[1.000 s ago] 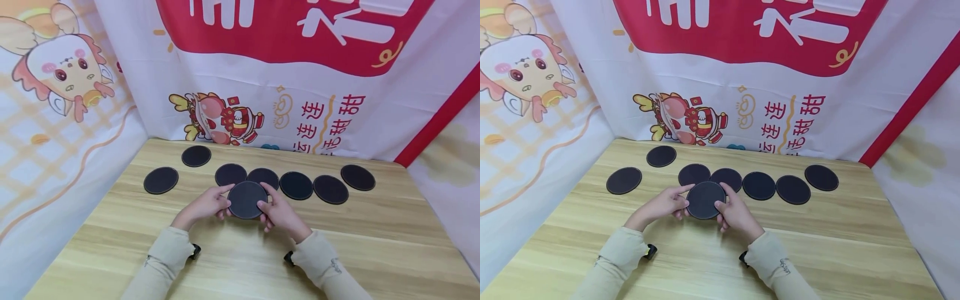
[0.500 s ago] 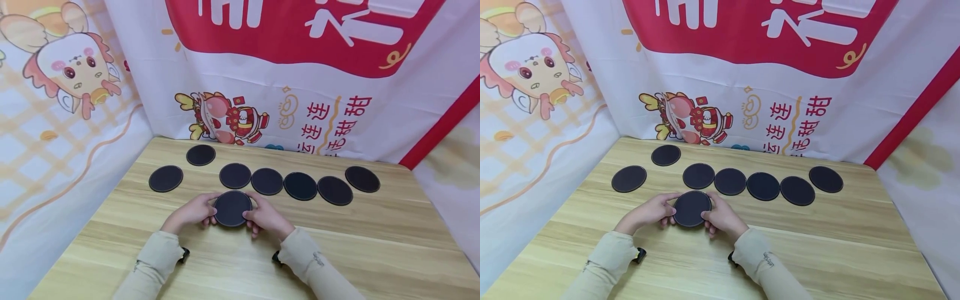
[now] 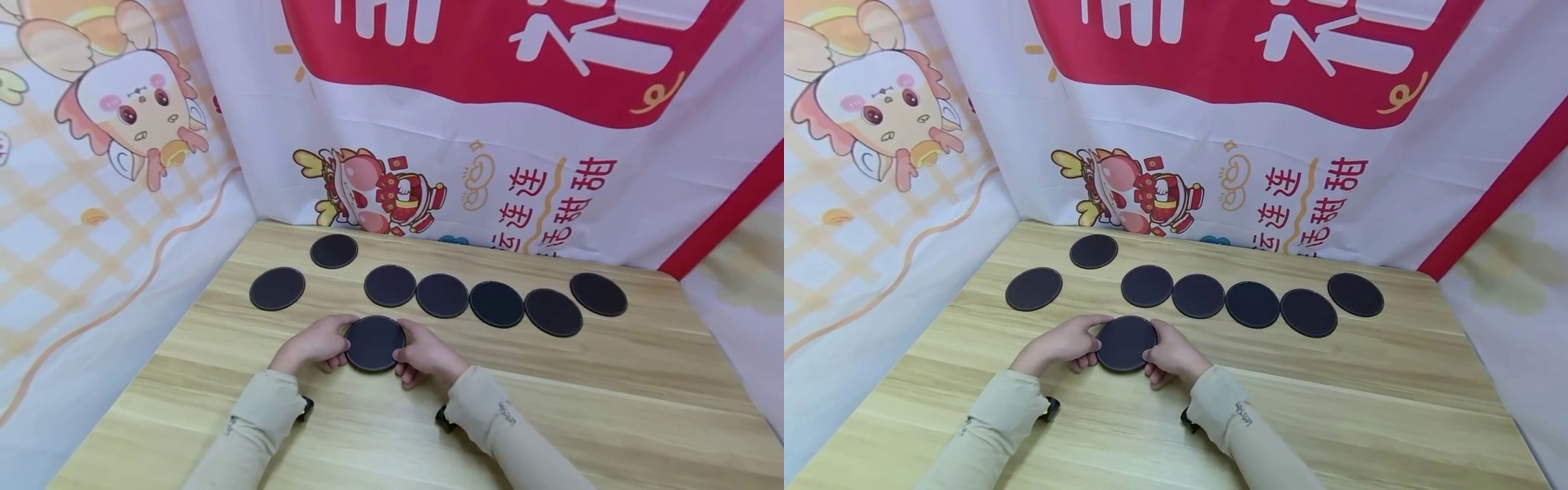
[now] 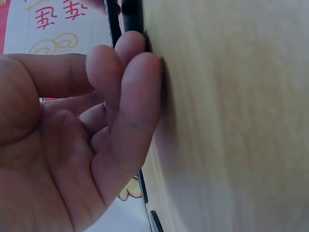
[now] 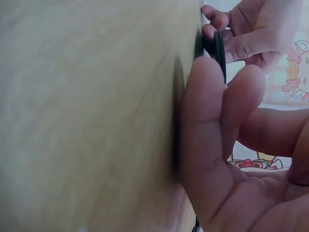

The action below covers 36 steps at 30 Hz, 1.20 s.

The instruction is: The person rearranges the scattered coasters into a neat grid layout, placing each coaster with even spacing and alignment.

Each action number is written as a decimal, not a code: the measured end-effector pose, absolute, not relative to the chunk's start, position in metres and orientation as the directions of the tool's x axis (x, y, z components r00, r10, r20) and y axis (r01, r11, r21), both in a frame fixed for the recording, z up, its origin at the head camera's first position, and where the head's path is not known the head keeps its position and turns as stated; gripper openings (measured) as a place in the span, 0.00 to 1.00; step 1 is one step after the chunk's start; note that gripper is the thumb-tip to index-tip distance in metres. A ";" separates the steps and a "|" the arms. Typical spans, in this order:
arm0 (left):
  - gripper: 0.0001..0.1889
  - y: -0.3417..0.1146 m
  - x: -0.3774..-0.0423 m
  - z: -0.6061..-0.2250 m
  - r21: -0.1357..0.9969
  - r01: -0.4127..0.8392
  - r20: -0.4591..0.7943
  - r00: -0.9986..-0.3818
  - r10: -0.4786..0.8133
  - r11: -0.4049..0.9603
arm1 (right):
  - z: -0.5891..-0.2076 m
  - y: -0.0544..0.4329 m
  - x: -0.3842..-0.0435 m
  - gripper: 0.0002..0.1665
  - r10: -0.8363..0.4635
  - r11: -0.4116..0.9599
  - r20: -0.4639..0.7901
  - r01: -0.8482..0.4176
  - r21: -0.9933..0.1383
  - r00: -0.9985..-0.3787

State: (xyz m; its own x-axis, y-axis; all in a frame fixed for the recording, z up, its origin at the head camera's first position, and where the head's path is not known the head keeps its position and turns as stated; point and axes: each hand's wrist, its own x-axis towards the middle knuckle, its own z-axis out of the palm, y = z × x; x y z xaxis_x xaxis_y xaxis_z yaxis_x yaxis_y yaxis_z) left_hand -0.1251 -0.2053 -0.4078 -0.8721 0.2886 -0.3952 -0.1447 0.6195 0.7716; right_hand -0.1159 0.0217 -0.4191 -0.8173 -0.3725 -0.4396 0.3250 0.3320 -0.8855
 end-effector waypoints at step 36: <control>0.30 -0.223 -0.130 -0.400 0.692 -0.095 -0.331 -0.923 0.196 0.716 | -0.416 0.042 -0.124 0.41 -0.425 0.356 -0.452 0.313 -0.880 -0.784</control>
